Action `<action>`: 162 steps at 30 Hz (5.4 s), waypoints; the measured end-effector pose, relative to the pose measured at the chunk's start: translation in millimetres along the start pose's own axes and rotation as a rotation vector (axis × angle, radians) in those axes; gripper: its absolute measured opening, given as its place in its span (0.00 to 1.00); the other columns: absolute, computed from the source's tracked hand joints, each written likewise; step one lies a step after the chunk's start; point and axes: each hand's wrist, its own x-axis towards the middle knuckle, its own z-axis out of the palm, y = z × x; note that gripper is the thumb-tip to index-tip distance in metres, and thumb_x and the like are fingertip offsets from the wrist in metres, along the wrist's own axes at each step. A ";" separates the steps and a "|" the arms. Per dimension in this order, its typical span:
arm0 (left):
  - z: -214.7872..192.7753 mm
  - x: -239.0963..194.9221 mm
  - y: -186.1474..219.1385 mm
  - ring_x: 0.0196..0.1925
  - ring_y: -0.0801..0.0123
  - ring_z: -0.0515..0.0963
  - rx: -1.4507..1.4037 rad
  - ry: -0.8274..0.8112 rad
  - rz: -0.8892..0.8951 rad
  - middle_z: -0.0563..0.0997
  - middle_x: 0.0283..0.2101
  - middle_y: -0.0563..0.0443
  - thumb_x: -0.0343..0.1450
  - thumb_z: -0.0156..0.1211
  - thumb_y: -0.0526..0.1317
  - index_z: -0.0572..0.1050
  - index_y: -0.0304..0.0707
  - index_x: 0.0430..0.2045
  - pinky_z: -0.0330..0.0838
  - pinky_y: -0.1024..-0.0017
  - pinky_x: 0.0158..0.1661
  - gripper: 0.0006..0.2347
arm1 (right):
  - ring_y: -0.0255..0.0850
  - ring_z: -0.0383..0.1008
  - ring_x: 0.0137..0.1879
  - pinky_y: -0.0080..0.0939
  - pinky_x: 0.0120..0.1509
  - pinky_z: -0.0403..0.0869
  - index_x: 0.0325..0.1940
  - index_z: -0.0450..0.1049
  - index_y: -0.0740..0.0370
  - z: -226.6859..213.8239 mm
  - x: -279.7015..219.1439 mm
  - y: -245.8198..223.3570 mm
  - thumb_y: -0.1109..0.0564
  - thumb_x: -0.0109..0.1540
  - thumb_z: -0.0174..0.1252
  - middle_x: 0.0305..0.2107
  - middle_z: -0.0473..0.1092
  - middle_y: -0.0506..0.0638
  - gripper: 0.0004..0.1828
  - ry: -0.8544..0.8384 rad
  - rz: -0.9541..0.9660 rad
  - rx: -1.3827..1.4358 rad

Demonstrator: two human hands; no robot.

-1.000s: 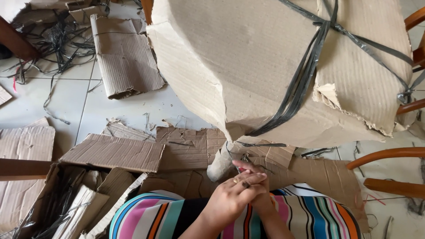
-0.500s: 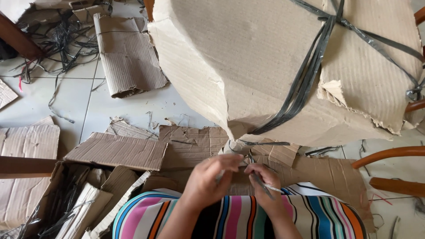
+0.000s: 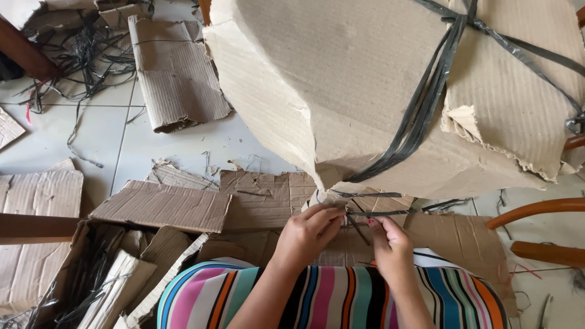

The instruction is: Wrapping chair legs with protective cardboard and securing it with black strips

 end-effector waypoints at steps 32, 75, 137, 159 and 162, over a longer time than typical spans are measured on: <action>5.2 -24.6 4.8 0.47 0.58 0.83 -0.070 0.106 -0.178 0.85 0.44 0.52 0.74 0.60 0.33 0.82 0.41 0.39 0.75 0.62 0.49 0.05 | 0.40 0.80 0.46 0.32 0.48 0.80 0.44 0.80 0.66 47.7 -6.0 -38.0 0.69 0.60 0.64 0.40 0.78 0.53 0.09 0.130 -0.471 0.164; 28.8 -11.3 -68.0 0.40 0.69 0.78 -0.286 0.192 -0.019 0.85 0.38 0.59 0.71 0.66 0.30 0.83 0.45 0.34 0.67 0.70 0.47 0.06 | 0.42 0.78 0.50 0.37 0.60 0.76 0.44 0.79 0.69 95.2 38.0 20.5 0.63 0.65 0.59 0.40 0.79 0.57 0.06 0.139 -0.233 0.730; 28.2 -29.0 -25.6 0.49 0.69 0.81 -0.614 0.213 -0.491 0.80 0.42 0.53 0.68 0.69 0.33 0.83 0.45 0.30 0.77 0.71 0.50 0.03 | 0.46 0.76 0.26 0.41 0.27 0.76 0.43 0.78 0.75 49.6 7.7 -23.0 0.56 0.68 0.51 0.25 0.77 0.61 0.17 -0.127 -0.063 0.592; 41.6 -35.4 -71.0 0.27 0.77 0.75 -1.490 0.054 -1.144 0.78 0.24 0.53 0.77 0.56 0.43 0.80 0.37 0.47 0.73 0.77 0.36 0.11 | 0.42 0.74 0.30 0.39 0.35 0.75 0.34 0.75 0.72 58.6 55.9 15.6 0.57 0.71 0.52 0.27 0.77 0.59 0.17 0.190 -0.221 0.479; 49.0 -20.9 -63.1 0.19 0.84 0.65 -1.504 -0.068 -1.092 0.70 0.15 0.60 0.78 0.52 0.47 0.78 0.36 0.54 0.62 0.86 0.28 0.17 | 0.38 0.72 0.29 0.32 0.35 0.71 0.44 0.78 0.70 42.2 47.9 14.5 0.56 0.70 0.54 0.26 0.74 0.53 0.13 0.140 -0.421 0.350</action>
